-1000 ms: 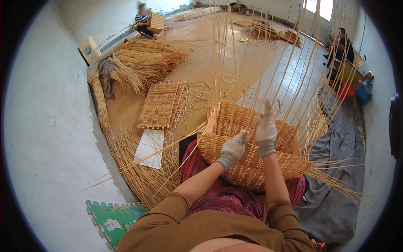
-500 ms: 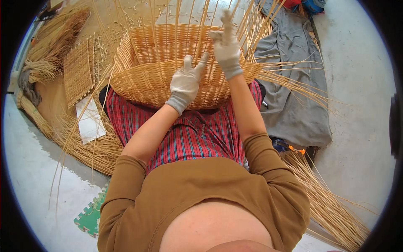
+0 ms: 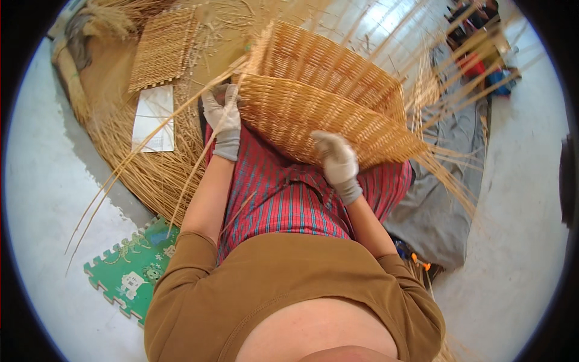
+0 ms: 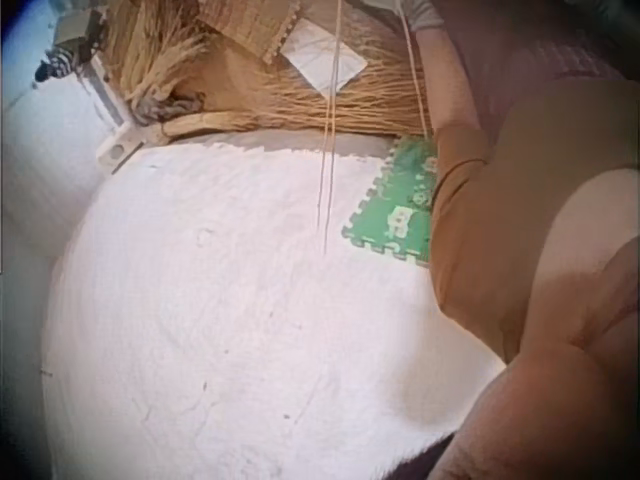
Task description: Weaving a large wicker basket using willow rods.
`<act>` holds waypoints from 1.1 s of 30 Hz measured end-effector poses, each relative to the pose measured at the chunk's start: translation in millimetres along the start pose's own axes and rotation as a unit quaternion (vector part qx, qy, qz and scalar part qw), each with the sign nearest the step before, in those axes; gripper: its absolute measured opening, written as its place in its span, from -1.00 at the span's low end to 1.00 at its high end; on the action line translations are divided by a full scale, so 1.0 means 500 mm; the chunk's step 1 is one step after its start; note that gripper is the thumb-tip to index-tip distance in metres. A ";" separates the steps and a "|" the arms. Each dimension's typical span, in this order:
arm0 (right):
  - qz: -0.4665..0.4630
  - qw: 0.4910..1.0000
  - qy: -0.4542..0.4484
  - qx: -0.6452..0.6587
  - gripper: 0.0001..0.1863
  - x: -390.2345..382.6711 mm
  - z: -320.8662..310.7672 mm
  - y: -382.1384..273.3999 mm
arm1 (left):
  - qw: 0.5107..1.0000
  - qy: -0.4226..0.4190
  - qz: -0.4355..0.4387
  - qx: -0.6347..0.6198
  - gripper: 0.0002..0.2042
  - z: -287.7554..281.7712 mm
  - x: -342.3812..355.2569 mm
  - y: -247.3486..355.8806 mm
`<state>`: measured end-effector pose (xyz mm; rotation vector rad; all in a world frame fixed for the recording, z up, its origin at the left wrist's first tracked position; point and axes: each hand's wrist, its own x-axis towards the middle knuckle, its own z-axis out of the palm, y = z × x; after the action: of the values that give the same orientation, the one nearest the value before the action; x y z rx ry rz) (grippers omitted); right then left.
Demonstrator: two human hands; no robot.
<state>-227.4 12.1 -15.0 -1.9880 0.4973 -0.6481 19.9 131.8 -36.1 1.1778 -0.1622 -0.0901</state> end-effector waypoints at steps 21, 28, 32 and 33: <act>-0.370 0.922 -0.065 -0.089 -0.50 0.181 0.329 -0.224 | 0.992 0.009 -0.096 -0.077 -0.77 -0.050 0.020 0.020; -0.355 0.909 -0.124 -0.182 -0.66 0.175 0.314 -0.232 | 0.987 -0.107 -0.098 -0.073 -0.70 -0.077 0.036 0.085; -0.321 0.927 -0.142 -0.130 -0.78 0.167 0.270 -0.221 | 0.927 -0.334 -0.005 0.168 -0.74 -0.111 0.178 0.080; -0.316 0.930 -0.139 -0.129 -0.78 0.162 0.257 -0.224 | 0.893 -0.406 -0.067 0.184 -0.73 -0.109 0.202 0.086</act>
<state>-75.5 102.4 50.8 -2.4602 -0.2674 -0.6912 127.9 182.0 -8.8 1.4719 -0.8675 -0.7048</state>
